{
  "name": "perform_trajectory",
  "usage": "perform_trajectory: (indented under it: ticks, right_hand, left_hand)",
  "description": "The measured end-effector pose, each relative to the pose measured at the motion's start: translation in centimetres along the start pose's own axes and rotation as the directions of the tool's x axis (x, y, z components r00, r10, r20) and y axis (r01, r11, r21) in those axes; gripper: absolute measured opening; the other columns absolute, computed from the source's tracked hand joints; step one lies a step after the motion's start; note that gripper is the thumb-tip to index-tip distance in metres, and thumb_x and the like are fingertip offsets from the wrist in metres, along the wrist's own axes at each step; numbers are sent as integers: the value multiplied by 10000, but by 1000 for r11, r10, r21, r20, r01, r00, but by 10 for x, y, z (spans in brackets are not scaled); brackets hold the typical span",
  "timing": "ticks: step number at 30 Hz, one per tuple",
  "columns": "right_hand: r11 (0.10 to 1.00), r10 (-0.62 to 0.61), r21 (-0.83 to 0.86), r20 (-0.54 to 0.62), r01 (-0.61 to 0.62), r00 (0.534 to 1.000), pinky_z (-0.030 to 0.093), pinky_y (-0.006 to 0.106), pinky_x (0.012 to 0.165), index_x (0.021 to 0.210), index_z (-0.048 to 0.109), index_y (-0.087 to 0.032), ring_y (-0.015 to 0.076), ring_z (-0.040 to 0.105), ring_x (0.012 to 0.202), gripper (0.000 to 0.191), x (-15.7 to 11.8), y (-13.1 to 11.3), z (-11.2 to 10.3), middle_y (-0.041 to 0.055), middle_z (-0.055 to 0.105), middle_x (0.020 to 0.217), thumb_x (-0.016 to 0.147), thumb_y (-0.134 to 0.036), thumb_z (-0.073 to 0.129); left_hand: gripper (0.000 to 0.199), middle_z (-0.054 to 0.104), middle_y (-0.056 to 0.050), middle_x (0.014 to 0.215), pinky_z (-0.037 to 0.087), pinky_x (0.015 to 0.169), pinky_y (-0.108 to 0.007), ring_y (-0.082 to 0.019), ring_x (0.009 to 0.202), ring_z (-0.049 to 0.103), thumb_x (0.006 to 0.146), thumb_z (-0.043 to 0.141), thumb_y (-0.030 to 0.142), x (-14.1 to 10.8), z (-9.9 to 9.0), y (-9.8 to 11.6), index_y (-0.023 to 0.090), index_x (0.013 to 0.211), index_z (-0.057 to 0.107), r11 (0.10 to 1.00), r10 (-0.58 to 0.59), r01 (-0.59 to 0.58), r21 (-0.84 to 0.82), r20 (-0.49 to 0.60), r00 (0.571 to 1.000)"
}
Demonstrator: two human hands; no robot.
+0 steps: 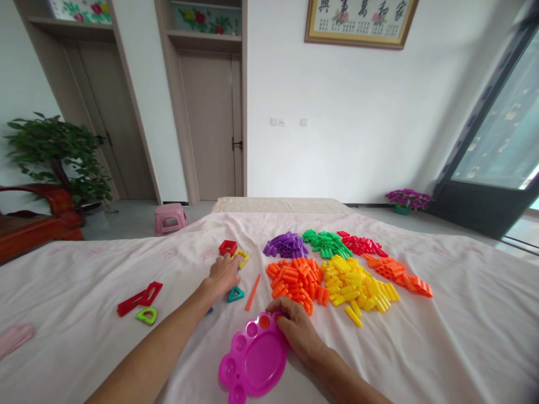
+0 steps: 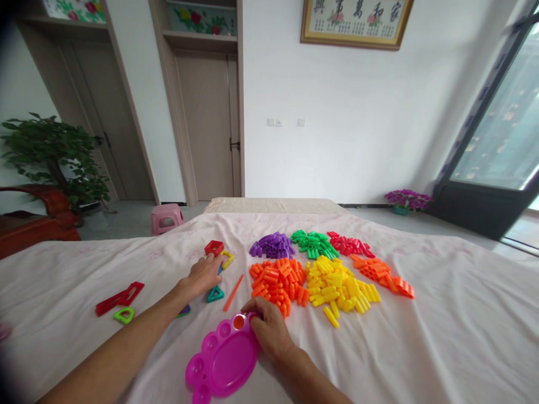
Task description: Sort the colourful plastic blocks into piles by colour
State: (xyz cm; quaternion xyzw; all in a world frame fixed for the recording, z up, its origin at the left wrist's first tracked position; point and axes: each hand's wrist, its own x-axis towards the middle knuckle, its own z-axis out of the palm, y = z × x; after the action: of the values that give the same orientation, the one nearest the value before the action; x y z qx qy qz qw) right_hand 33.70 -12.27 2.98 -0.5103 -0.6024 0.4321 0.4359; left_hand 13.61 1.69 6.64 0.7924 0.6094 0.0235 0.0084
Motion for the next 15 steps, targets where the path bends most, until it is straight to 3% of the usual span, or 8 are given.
perform_trajectory:
  ticks: [6,10,15]
  right_hand:
    - [1000,9,23,9,-9,1000,406,264,647,854,689,-165,169,564,727,369,-1,-3,-1,34,664,799,592,-148,431]
    - [1000,-15,-8,-1,15,1000,421,269,673,853,695,-167,172,571,739,368,-1,-2,-1,33,665,798,596,-144,432]
    - [1000,-3,2,-3,3,1000,421,272,679,859,694,-166,172,576,745,373,0,0,0,32,668,808,602,-138,426]
  left_hand:
    - [449,584,-128,1211,469,869,-387,-274,1001,627,796,524,182,-30,-8,-44,237,1238,581,1000,9,-9,30,-6,1000]
    - [421,594,-123,1154,479,798,-397,-278,943,629,812,480,203,-57,-19,-91,253,1216,588,992,-89,92,89,-34,995]
    - [405,600,-148,1141,486,785,-458,-326,954,628,819,478,290,-86,-35,-154,229,1179,654,962,-231,222,156,42,972]
